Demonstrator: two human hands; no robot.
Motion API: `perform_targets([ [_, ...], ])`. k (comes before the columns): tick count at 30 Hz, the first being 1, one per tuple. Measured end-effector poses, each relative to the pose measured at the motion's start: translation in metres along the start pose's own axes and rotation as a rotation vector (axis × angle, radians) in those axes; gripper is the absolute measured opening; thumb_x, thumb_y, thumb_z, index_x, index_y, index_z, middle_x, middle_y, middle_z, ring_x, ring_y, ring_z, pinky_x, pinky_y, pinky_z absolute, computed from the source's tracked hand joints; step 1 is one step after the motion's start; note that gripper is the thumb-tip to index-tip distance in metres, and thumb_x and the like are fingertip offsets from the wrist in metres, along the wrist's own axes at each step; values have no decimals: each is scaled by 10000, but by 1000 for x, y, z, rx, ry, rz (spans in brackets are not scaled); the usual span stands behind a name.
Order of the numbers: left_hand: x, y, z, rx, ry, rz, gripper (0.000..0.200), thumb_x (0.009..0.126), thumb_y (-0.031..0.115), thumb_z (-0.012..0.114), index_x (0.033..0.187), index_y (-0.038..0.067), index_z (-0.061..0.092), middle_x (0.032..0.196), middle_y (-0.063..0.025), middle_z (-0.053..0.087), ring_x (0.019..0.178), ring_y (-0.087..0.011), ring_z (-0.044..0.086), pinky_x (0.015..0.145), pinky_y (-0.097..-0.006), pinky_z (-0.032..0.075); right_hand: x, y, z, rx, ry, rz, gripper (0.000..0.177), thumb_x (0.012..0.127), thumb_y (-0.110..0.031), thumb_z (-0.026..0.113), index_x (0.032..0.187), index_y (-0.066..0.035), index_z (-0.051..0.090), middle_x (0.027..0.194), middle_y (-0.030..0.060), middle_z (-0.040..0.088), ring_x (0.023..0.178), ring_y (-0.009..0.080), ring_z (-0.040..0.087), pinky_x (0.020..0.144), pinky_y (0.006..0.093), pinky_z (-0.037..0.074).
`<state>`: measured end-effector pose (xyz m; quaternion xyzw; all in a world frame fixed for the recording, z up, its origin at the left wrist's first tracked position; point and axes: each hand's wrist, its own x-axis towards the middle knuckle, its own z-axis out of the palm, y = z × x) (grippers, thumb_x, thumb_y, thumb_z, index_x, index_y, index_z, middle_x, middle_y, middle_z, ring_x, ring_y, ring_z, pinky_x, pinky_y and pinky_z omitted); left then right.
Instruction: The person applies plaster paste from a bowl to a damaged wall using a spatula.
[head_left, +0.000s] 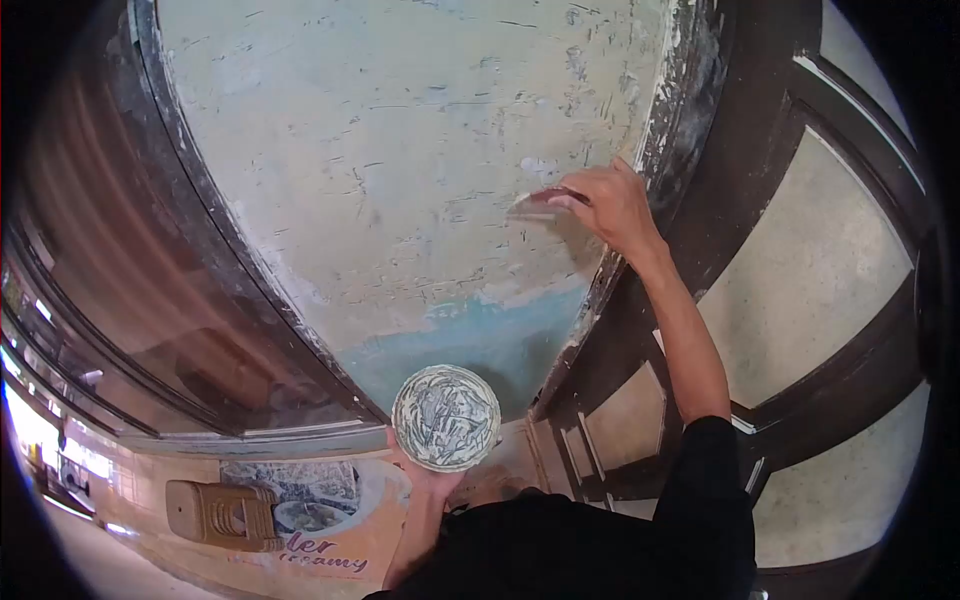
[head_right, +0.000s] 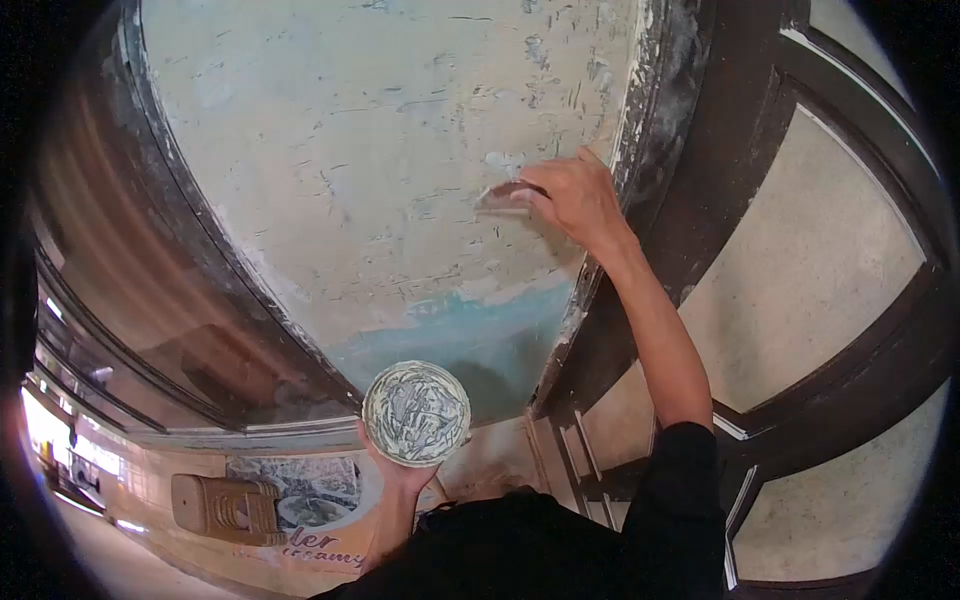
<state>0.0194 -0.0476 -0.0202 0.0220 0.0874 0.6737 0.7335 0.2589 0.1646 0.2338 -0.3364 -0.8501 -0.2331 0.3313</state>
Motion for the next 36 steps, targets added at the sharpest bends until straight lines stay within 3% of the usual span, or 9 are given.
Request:
perform_targets([
  [5, -6, 2, 12, -47, -21, -43, 872, 725, 738, 491, 1407, 208, 373, 1435, -137, 362, 1288, -427, 347, 978, -725, 270, -21, -2, 51, 125, -265, -1, 178, 752, -286, 698, 810, -123, 654, 728, 72, 635, 710, 266, 611, 671, 366, 413],
  [12, -7, 5, 6, -27, -101, -11, 897, 716, 747, 505, 1425, 223, 340, 1465, -153, 301, 1301, -469, 300, 970, -748, 244, 7, 1, 11, -32, 103, 10, 179, 778, -292, 679, 824, -119, 673, 693, 60, 620, 640, 260, 570, 636, 363, 376],
  [18, -6, 6, 1, -17, -94, 14, 958, 685, 773, 526, 1432, 209, 324, 1459, -169, 305, 1283, -508, 302, 963, -737, 263, -13, -6, 43, 98, -255, -45, 179, 771, -283, 685, 834, -116, 676, 715, 53, 639, 698, 247, 601, 663, 351, 387],
  [25, -8, 3, 8, -24, -60, 16, 982, 665, 787, 531, 1428, 202, 330, 1458, -166, 313, 1288, -481, 314, 962, -739, 262, -4, 1, 38, -12, 25, 24, 192, 770, -298, 695, 821, -114, 682, 759, 45, 670, 688, 230, 616, 653, 346, 383],
  [29, -13, 10, 2, -20, -43, -29, 973, 660, 782, 537, 1418, 199, 352, 1452, -157, 327, 1299, -445, 319, 963, -731, 271, 4, -9, 1, 33, 31, 43, 203, 764, -297, 698, 762, -95, 672, 682, 52, 630, 611, 264, 577, 611, 356, 386],
  [31, -9, 5, 2, -42, -15, 1, 971, 659, 776, 543, 1413, 192, 361, 1447, -162, 334, 1289, -457, 324, 966, -728, 270, -7, -4, 18, 88, -139, 69, 189, 755, -289, 699, 791, -106, 675, 689, 57, 626, 649, 261, 591, 639, 361, 395],
  [33, -9, 7, 4, -12, -81, -28, 923, 712, 769, 484, 1411, 179, 367, 1447, -131, 352, 1317, -372, 340, 1074, -598, 269, -24, -5, 52, 133, -295, -20, 187, 747, -292, 697, 827, -125, 678, 708, 55, 631, 693, 261, 600, 669, 365, 398],
  [35, -9, 8, 2, -16, -97, -36, 916, 719, 767, 473, 1414, 182, 366, 1445, -128, 357, 1315, -371, 342, 1073, -597, 271, -32, -7, 69, 85, -255, -19, 192, 748, -304, 694, 849, -142, 679, 730, 49, 642, 717, 244, 607, 688, 364, 395],
  [36, -8, 9, -1, -25, -67, -29, 941, 691, 770, 506, 1422, 199, 349, 1459, -142, 324, 1311, -422, 314, 1022, -670, 255, -30, -5, 70, 59, -154, 4, 176, 748, -302, 696, 824, -145, 674, 719, 45, 643, 716, 249, 612, 703, 371, 404],
])
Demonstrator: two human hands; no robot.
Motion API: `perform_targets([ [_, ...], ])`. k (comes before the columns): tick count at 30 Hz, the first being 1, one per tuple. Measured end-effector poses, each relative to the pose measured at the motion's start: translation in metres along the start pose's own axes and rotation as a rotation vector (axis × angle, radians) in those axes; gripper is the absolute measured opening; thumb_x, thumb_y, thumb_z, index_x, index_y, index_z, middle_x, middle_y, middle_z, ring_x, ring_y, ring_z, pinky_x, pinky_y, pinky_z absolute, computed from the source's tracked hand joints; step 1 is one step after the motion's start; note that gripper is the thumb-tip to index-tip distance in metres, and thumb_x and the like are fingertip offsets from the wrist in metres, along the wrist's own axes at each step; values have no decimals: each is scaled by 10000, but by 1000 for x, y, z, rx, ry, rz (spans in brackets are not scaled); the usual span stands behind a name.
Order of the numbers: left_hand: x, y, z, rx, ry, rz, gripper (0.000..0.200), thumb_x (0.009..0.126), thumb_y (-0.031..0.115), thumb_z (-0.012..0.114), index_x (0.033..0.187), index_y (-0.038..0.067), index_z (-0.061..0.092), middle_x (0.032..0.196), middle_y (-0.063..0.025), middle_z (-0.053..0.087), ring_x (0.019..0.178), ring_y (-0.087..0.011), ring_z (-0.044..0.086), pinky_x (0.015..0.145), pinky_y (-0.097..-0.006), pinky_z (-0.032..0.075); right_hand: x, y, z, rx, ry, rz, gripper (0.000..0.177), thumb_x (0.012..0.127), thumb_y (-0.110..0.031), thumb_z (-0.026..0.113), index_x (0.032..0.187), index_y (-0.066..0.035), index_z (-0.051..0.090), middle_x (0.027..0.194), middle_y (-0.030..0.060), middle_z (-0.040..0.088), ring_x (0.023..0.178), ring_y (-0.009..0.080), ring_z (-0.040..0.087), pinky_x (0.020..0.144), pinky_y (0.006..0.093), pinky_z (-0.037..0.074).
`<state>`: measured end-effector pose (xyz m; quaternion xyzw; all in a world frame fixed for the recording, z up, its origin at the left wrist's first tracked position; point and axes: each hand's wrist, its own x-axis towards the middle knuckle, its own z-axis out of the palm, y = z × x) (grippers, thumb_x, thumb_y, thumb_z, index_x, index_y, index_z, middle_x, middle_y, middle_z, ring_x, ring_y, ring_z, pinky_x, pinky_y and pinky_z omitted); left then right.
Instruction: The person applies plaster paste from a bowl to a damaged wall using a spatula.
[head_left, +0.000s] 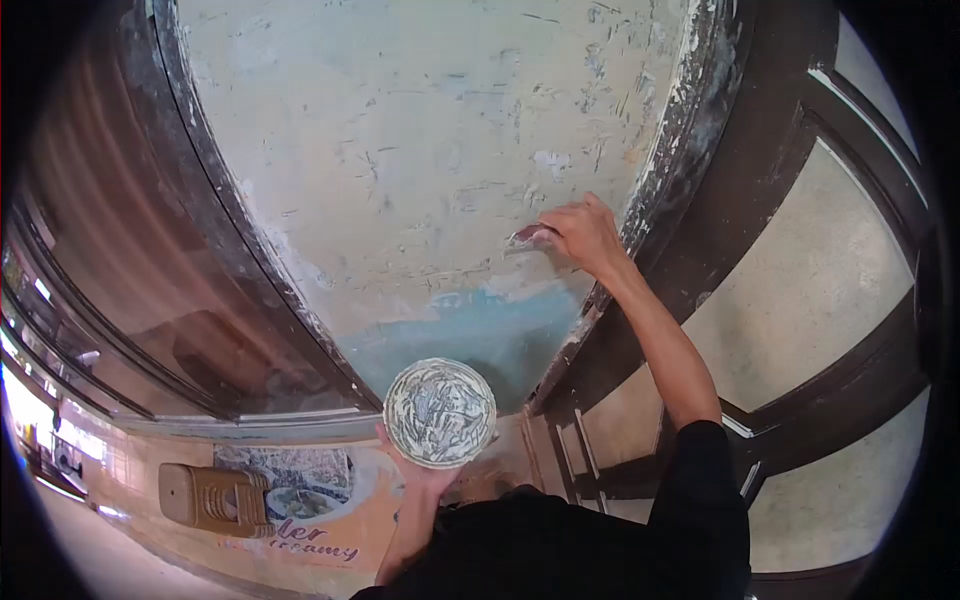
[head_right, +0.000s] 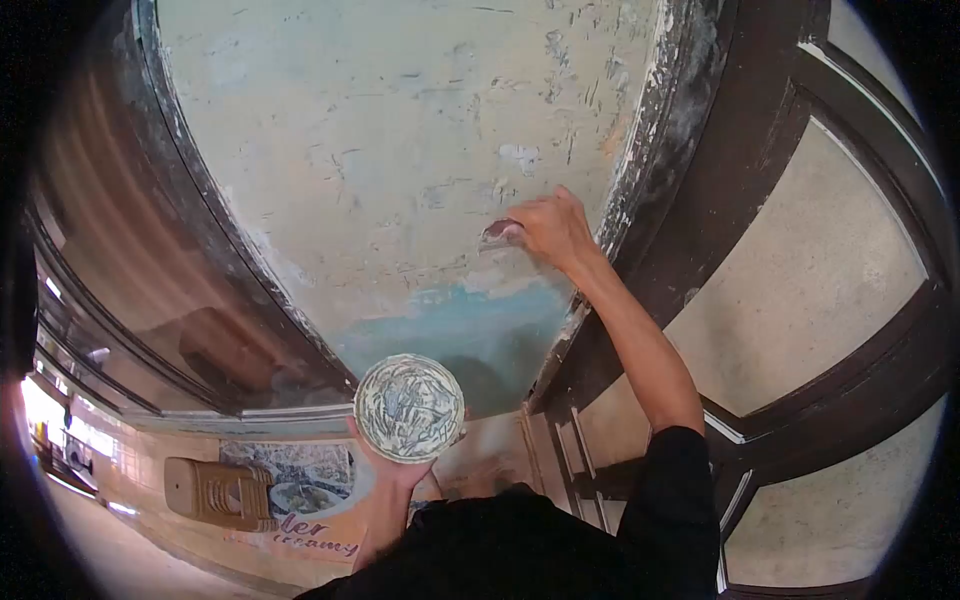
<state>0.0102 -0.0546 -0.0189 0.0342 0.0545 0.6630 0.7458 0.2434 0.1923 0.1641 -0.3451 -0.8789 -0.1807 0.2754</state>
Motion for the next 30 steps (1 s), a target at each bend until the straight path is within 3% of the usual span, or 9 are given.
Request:
perform_targets([
  [1, 5, -4, -4, -18, 18, 16, 969, 664, 773, 539, 1430, 216, 332, 1473, -156, 291, 1307, -473, 286, 971, -744, 240, 5, 6, -1, -30, 104, 7, 164, 747, -301, 698, 798, -147, 669, 709, 42, 645, 716, 255, 618, 718, 379, 412],
  [5, 2, -4, -4, 14, -4, 41, 959, 675, 777, 524, 1438, 236, 315, 1486, -137, 276, 1323, -477, 255, 976, -755, 212, 23, 3, -54, -87, 359, 2, 166, 768, -291, 683, 781, -131, 644, 674, 45, 619, 676, 249, 597, 680, 378, 377],
  [9, 0, -3, 4, 25, 18, 36, 928, 704, 765, 507, 1426, 206, 340, 1466, -135, 314, 1313, -431, 308, 1009, -706, 241, 22, -4, -82, -8, 43, 38, 139, 761, -261, 701, 826, -143, 669, 714, 47, 630, 669, 233, 589, 671, 360, 372],
  [12, -2, -1, 11, 18, -32, -3, 922, 709, 758, 510, 1419, 192, 353, 1452, -145, 335, 1303, -421, 328, 1024, -677, 256, 7, 3, -22, 51, -37, -33, 179, 774, -293, 679, 810, -120, 648, 693, 41, 628, 698, 239, 605, 676, 378, 368],
  [16, 5, -4, 7, -23, -64, -9, 927, 705, 760, 511, 1426, 202, 338, 1462, -152, 313, 1299, -449, 315, 992, -719, 245, 10, 7, -8, -34, 15, -12, 177, 773, -295, 680, 812, -124, 656, 709, 44, 638, 707, 235, 609, 681, 385, 368],
  [21, 2, -2, -5, -3, 23, 41, 921, 711, 758, 504, 1430, 206, 334, 1466, -145, 308, 1307, -448, 304, 985, -731, 238, 21, 8, -60, -111, 331, 3, 192, 759, -311, 695, 786, -123, 664, 689, 33, 627, 666, 221, 597, 641, 357, 362],
  [25, -2, -6, 16, 26, -113, 46, 919, 712, 751, 509, 1425, 196, 343, 1462, -143, 315, 1303, -435, 319, 990, -718, 254, 3, 8, -35, 23, -38, -21, 168, 771, -281, 680, 811, -120, 656, 743, 41, 653, 718, 251, 607, 710, 369, 390],
  [27, -2, -4, 15, -155, -43, 1, 919, 713, 749, 511, 1424, 191, 346, 1463, -139, 315, 1300, -424, 330, 990, -709, 269, -8, 7, -8, -2, -32, 2, 158, 773, -280, 679, 826, -132, 662, 751, 38, 655, 729, 244, 613, 735, 364, 399],
  [30, 2, -4, 17, -16, -103, 18, 933, 704, 758, 516, 1428, 197, 336, 1463, -142, 310, 1299, -436, 324, 967, -732, 271, -3, 11, -1, -126, 206, 33, 115, 754, -230, 696, 821, -142, 665, 753, 23, 661, 739, 221, 620, 692, 346, 382],
])
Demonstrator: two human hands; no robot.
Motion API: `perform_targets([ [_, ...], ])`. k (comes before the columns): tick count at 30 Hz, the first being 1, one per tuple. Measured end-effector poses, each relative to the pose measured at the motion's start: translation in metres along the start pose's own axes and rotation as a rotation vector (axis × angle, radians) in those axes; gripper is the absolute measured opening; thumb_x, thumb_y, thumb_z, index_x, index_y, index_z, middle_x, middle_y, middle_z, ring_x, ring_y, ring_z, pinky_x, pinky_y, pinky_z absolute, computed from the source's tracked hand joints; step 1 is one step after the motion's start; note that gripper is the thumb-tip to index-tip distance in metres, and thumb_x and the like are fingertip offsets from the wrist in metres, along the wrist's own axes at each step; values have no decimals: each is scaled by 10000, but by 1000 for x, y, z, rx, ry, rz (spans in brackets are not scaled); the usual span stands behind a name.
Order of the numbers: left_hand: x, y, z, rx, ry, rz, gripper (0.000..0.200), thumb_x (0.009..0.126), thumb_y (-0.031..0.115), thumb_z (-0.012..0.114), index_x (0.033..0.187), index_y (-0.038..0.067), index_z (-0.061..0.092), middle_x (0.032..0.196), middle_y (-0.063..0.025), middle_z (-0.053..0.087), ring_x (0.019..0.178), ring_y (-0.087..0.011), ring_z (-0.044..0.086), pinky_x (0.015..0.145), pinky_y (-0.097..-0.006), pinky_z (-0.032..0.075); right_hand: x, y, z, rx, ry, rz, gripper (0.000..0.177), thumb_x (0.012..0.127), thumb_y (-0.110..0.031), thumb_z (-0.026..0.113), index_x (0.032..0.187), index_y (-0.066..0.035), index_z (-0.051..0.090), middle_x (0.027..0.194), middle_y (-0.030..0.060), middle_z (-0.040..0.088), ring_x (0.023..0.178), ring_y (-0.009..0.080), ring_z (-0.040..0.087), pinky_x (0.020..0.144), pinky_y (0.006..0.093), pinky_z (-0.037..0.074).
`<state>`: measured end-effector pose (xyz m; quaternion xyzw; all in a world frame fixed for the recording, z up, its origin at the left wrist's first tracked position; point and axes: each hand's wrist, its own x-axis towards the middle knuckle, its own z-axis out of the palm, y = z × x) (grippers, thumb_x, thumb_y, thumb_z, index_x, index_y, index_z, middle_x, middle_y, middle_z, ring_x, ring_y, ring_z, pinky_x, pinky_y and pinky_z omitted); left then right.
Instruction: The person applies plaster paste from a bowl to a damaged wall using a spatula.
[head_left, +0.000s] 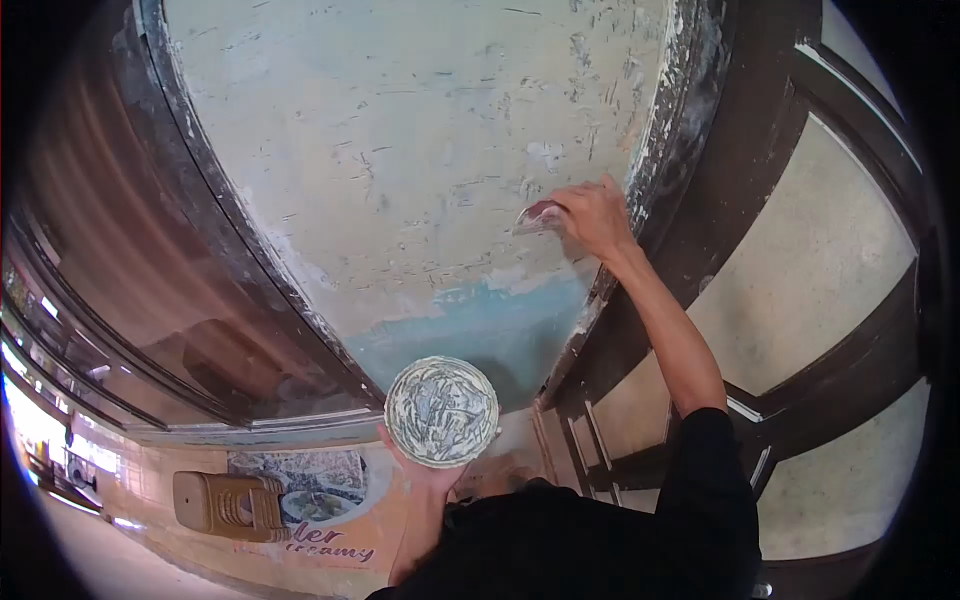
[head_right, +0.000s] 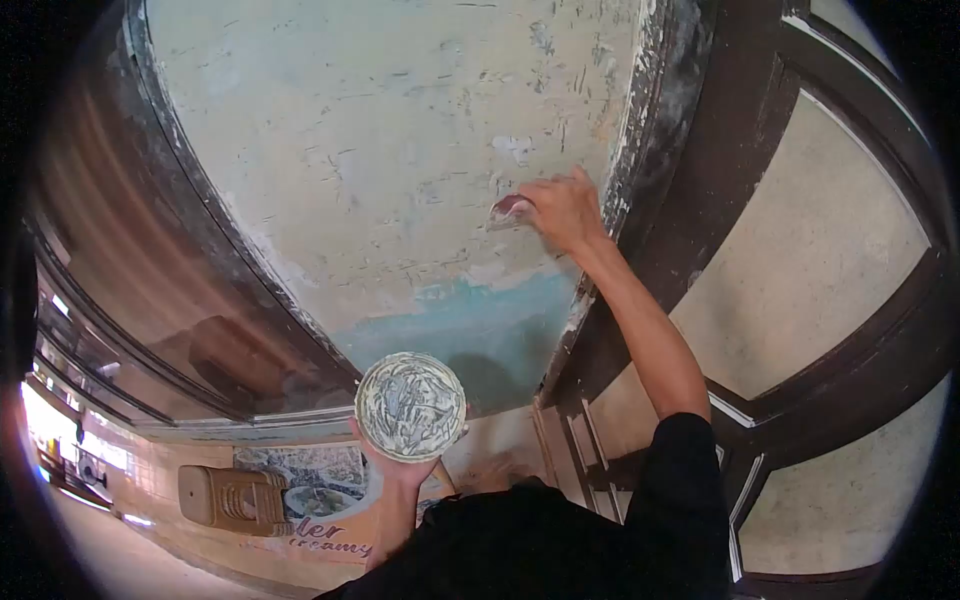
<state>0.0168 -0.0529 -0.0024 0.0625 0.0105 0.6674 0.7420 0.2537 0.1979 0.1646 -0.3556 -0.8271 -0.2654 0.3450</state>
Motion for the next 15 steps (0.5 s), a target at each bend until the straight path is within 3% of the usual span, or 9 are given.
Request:
perform_targets([
  [5, -6, 2, -4, 37, 35, 27, 951, 692, 764, 528, 1430, 199, 327, 1460, -157, 308, 1295, -454, 319, 960, -743, 262, 16, 3, -40, -35, 70, -16, 131, 758, -255, 691, 812, -138, 665, 727, 27, 645, 695, 224, 595, 689, 371, 362],
  [7, -1, -1, -10, 35, 34, 52, 951, 693, 761, 529, 1432, 199, 323, 1459, -157, 309, 1293, -459, 318, 964, -741, 259, 14, 8, -39, 146, -202, -46, 142, 752, -257, 696, 807, -132, 658, 716, 35, 637, 703, 232, 597, 699, 374, 362],
  [9, -4, 0, -10, 36, -5, -11, 946, 696, 759, 528, 1432, 202, 322, 1463, -154, 304, 1300, -456, 310, 972, -740, 248, 7, 3, -19, 130, -243, -77, 141, 754, -255, 697, 814, -132, 660, 711, 44, 634, 714, 240, 600, 707, 373, 365],
  [12, -1, 2, -20, 52, 5, -37, 946, 694, 764, 523, 1434, 209, 319, 1471, -150, 292, 1311, -453, 294, 975, -743, 238, 9, 2, -10, 14, -150, -42, 159, 750, -272, 702, 821, -133, 669, 707, 44, 633, 723, 236, 605, 718, 375, 368],
  [15, -2, 0, -21, -12, 26, -14, 941, 698, 766, 513, 1436, 216, 316, 1477, -147, 281, 1319, -450, 282, 972, -749, 231, 21, 7, -32, -27, 113, -10, 161, 747, -271, 702, 814, -127, 676, 739, 39, 659, 685, 227, 613, 728, 373, 385],
])
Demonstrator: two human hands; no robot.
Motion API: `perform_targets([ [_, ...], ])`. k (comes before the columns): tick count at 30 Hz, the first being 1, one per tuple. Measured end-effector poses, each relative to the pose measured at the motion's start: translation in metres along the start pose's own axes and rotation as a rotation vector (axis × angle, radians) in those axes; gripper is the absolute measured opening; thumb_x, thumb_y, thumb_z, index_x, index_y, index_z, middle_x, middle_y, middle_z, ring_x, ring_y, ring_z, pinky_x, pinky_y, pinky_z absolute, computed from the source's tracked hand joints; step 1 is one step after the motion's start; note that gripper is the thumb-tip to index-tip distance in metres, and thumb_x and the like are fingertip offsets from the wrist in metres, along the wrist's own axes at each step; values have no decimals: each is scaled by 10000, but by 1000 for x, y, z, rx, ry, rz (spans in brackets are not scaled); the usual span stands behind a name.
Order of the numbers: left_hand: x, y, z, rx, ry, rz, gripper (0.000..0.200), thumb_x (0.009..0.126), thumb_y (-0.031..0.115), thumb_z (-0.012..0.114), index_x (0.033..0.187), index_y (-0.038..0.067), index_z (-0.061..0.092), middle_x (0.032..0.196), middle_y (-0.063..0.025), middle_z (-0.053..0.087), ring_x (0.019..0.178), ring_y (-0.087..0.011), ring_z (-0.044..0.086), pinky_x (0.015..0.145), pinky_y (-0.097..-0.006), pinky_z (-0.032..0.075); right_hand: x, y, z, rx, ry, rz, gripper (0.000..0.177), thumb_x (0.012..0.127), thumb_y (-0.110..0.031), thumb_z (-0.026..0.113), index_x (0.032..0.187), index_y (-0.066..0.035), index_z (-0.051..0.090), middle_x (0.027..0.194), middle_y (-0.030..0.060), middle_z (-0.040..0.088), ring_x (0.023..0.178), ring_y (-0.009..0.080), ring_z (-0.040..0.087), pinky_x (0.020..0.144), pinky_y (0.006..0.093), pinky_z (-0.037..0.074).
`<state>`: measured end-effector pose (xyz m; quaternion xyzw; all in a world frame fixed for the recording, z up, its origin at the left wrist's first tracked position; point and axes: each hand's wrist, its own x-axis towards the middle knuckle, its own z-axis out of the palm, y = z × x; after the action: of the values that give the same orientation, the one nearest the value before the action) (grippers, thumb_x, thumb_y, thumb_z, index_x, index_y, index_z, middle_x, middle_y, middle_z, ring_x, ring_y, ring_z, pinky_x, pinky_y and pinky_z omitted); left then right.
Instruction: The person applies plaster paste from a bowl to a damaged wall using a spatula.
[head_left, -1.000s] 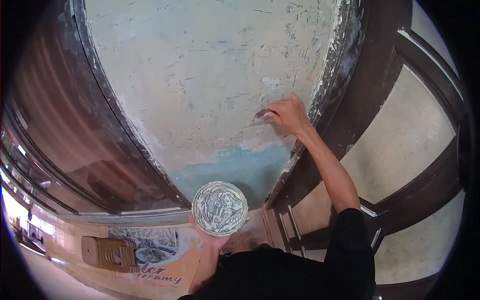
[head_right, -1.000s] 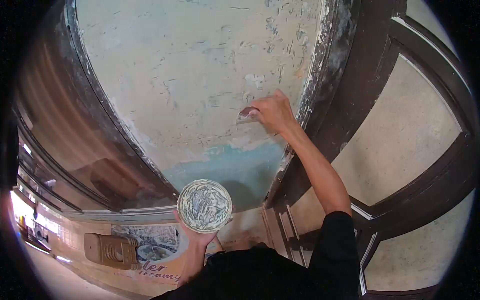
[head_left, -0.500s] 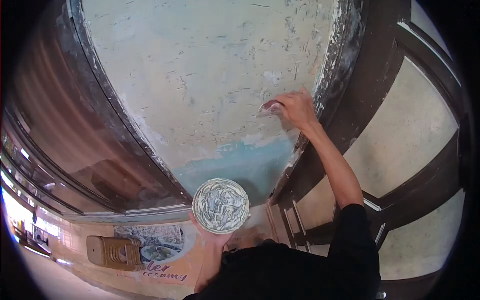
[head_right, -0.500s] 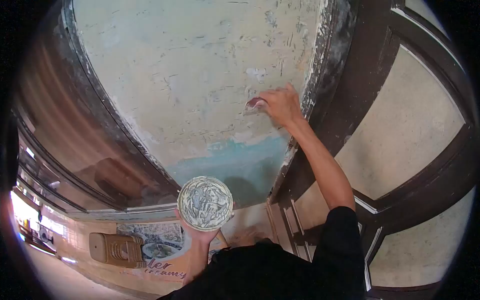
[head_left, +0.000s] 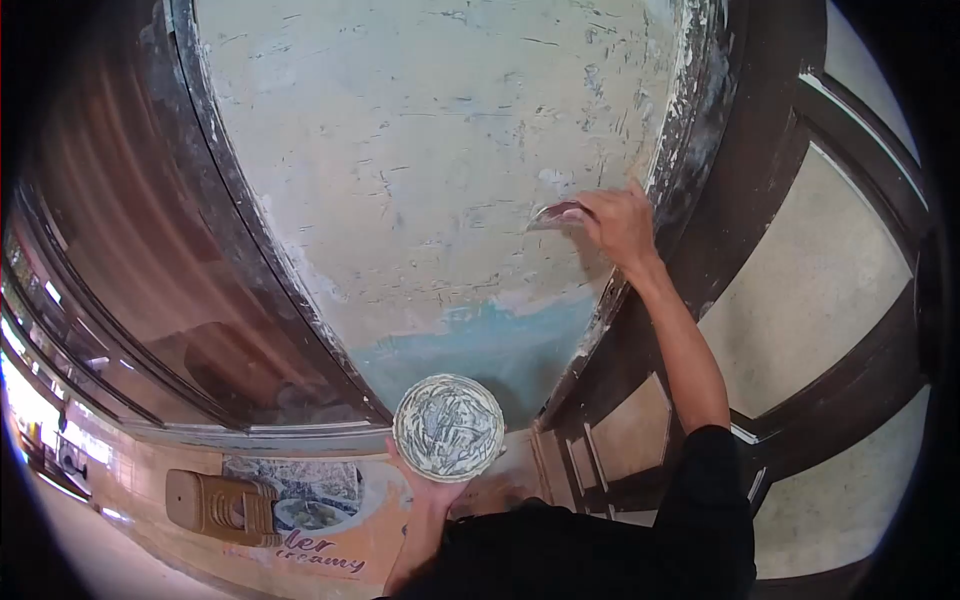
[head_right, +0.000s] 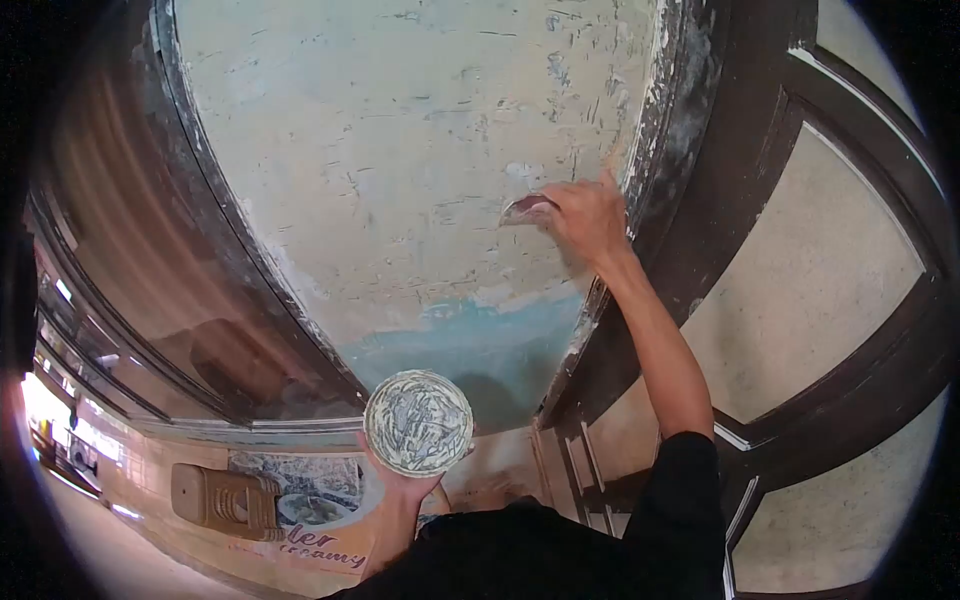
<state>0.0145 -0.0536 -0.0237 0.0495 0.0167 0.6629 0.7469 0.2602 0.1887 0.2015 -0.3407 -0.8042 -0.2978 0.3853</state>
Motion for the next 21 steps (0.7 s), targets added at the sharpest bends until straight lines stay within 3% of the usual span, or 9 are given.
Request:
perform_targets([
  [2, -1, 0, 3, 3, -5, 8, 937, 702, 766, 506, 1437, 217, 314, 1479, -146, 278, 1320, -449, 280, 965, -754, 234, 4, -6, -20, 17, -3, 16, 167, 758, -277, 693, 818, -123, 676, 766, 48, 671, 675, 225, 620, 744, 365, 398],
  [4, 0, 1, 4, 17, -76, -3, 936, 701, 766, 505, 1435, 217, 318, 1478, -144, 281, 1319, -448, 283, 963, -753, 239, 3, -8, -26, 197, -243, 39, 158, 766, -289, 684, 830, -144, 690, 771, 51, 674, 685, 221, 623, 741, 345, 397],
  [8, 3, 2, 5, 73, -50, -19, 953, 678, 767, 531, 1428, 212, 334, 1462, -150, 312, 1303, -451, 308, 952, -758, 246, -34, -22, 39, 106, -352, -44, 134, 764, -309, 682, 840, -203, 712, 722, 35, 659, 660, 235, 612, 731, 361, 372],
  [12, 6, -1, 1, 16, 0, -19, 960, 673, 766, 538, 1422, 196, 345, 1453, -158, 323, 1285, -467, 325, 953, -755, 248, -16, -11, 32, 150, -242, 23, 151, 772, -299, 678, 854, -176, 707, 712, 36, 655, 657, 237, 612, 714, 370, 369],
  [14, 7, -1, 1, 30, -20, -23, 958, 680, 769, 527, 1426, 197, 336, 1455, -157, 322, 1287, -470, 321, 954, -756, 245, 2, -2, 9, 44, -27, 10, 142, 781, -290, 671, 866, -182, 707, 708, 31, 654, 661, 238, 612, 705, 380, 363],
  [18, 5, -1, 1, 36, 21, 14, 960, 688, 773, 515, 1435, 203, 319, 1460, -156, 313, 1299, -476, 302, 957, -758, 235, 16, -5, -27, 15, -24, 75, 142, 771, -302, 683, 859, -193, 704, 706, 37, 652, 667, 240, 612, 727, 384, 372],
  [20, 6, -1, -1, 32, 14, 2, 962, 685, 778, 511, 1437, 210, 316, 1467, -152, 304, 1302, -471, 300, 960, -758, 232, -1, -5, -6, 235, -300, 7, 135, 761, -283, 695, 835, -172, 704, 711, 47, 656, 676, 219, 607, 706, 342, 372],
  [21, 6, -1, 0, 31, 16, -5, 962, 685, 778, 511, 1437, 210, 316, 1467, -152, 304, 1302, -471, 300, 960, -758, 232, -13, -9, 10, 198, -344, -1, 134, 773, -291, 688, 826, -168, 696, 699, 50, 649, 669, 224, 602, 709, 350, 365],
])
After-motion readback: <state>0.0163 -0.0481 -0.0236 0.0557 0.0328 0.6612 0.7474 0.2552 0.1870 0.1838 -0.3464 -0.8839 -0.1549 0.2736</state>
